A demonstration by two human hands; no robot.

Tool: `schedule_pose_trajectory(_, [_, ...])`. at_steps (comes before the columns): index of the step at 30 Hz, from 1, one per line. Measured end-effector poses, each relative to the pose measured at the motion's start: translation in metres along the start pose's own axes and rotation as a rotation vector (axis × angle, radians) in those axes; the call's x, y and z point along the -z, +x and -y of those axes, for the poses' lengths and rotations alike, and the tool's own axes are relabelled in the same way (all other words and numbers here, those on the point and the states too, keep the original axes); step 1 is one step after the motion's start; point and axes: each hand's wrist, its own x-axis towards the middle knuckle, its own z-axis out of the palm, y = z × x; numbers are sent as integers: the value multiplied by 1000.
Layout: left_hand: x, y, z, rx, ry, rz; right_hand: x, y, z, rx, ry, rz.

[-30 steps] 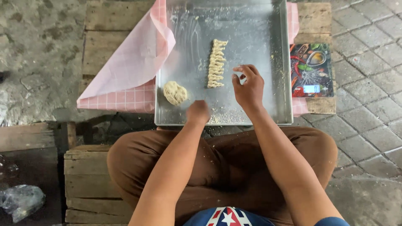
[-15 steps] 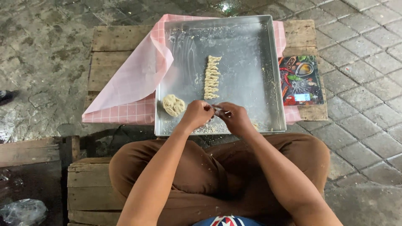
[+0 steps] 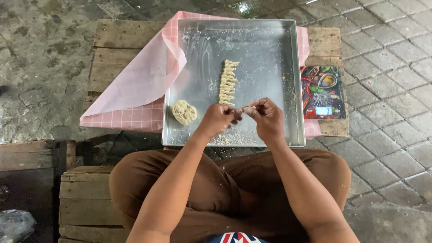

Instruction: The person is rolling small pieces of dough into thin strips and braiding them together to form a decorative shape on a metal tray.

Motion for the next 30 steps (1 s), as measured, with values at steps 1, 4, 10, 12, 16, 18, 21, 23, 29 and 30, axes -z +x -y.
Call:
schedule_pose_trajectory(1, [0,8,11,-71,4,-67,-1,3,-13,-29,115,-3])
schedule_pose_trajectory(4, [0,19,26,-177,57,-149,-9,1,-24,-94,294,-5])
schedule_pose_trajectory(10, [-7,22,25,-289,183,-221,-13,-4,-6,-102,190,5])
schedule_pose_trajectory(12, [-10,24,27,-303,161,-243,-13,-8,-2,-76,112,21])
schedule_pose_trajectory(16, [-12,30,35,-349,170,-276,-8,-10,2,9,-37,77])
schedule_pose_trajectory(18, [-14,32,38,-366,185,-288,-5,-6,0,20,-121,80])
schedule_pose_trajectory(21, [-18,32,39,-413,131,-276,-2,0,-7,-34,-133,90])
schedule_pose_trajectory(23, [-19,27,36,-700,253,-292,-5,4,1,-169,259,115])
schedule_pose_trajectory(29, [-21,22,34,-876,506,-350,-2,-7,45,-344,613,302])
schedule_pose_trajectory(30, [-21,21,32,-877,506,-350,-1,-5,36,-343,613,301])
